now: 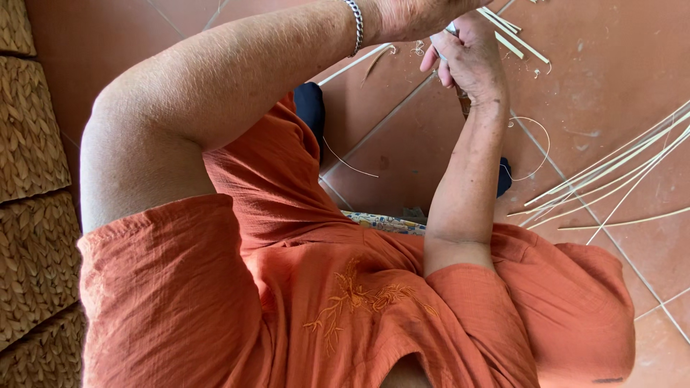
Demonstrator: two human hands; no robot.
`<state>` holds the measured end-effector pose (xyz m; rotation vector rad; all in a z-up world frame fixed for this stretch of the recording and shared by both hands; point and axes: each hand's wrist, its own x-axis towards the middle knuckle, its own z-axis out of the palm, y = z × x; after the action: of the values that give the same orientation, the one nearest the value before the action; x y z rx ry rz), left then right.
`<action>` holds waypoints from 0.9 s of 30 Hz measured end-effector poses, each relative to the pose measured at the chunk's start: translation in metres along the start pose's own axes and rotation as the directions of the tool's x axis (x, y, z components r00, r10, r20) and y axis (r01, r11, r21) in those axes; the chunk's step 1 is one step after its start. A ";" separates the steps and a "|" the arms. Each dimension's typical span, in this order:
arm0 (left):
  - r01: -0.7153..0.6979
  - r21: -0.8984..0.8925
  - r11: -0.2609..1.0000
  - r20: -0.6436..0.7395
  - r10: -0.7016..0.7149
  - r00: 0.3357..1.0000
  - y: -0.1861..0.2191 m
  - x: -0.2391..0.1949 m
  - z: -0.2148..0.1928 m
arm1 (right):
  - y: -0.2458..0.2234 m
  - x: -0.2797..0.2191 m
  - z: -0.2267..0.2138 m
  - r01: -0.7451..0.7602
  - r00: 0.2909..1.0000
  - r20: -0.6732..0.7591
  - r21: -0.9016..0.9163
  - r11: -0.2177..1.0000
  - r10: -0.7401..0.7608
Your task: The person sits on a tiled floor and uses a knife to split long bamboo strips into thinner strands. They hold the strips with one hand and draw the knife along the length to separate them, repeating the process for multiple pieces.
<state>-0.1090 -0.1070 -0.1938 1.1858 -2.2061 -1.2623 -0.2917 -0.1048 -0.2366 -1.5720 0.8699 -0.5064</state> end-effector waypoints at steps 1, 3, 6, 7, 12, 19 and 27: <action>0.005 -0.019 1.000 0.006 -0.005 1.000 -0.002 -0.002 0.001 | 0.005 -0.001 -0.001 0.004 1.000 0.000 -0.012 1.000 -0.004; 0.040 -0.003 0.999 -0.003 -0.040 0.999 -0.001 -0.006 -0.007 | 0.009 0.002 0.007 -0.002 0.999 -0.053 0.013 1.000 0.003; 0.083 0.098 0.992 -0.151 -0.067 0.986 -0.004 -0.009 -0.013 | 0.008 0.007 0.022 0.085 0.991 -0.112 0.123 0.989 -0.071; 0.081 0.132 0.988 -0.224 -0.050 0.973 -0.006 -0.009 -0.014 | 0.007 0.008 0.026 0.130 0.986 -0.130 0.170 0.977 -0.109; 0.010 -0.018 1.000 -0.271 -0.014 0.962 -0.016 -0.011 -0.017 | 0.002 0.012 0.031 0.053 0.992 -0.122 0.254 0.966 -0.022; -0.149 -0.255 0.955 -0.310 0.065 0.948 -0.035 -0.034 -0.017 | 0.014 0.017 0.022 0.003 0.986 -0.163 0.282 0.959 0.045; -0.062 -0.250 0.966 -0.333 -0.026 0.942 -0.036 -0.074 -0.028 | 0.019 0.020 0.025 -0.024 0.971 -0.218 0.301 0.953 0.093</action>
<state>-0.0292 -0.0730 -0.1999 1.1733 -1.7473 -1.1943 -0.2659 -0.1043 -0.2628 -1.2240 0.9633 -0.7515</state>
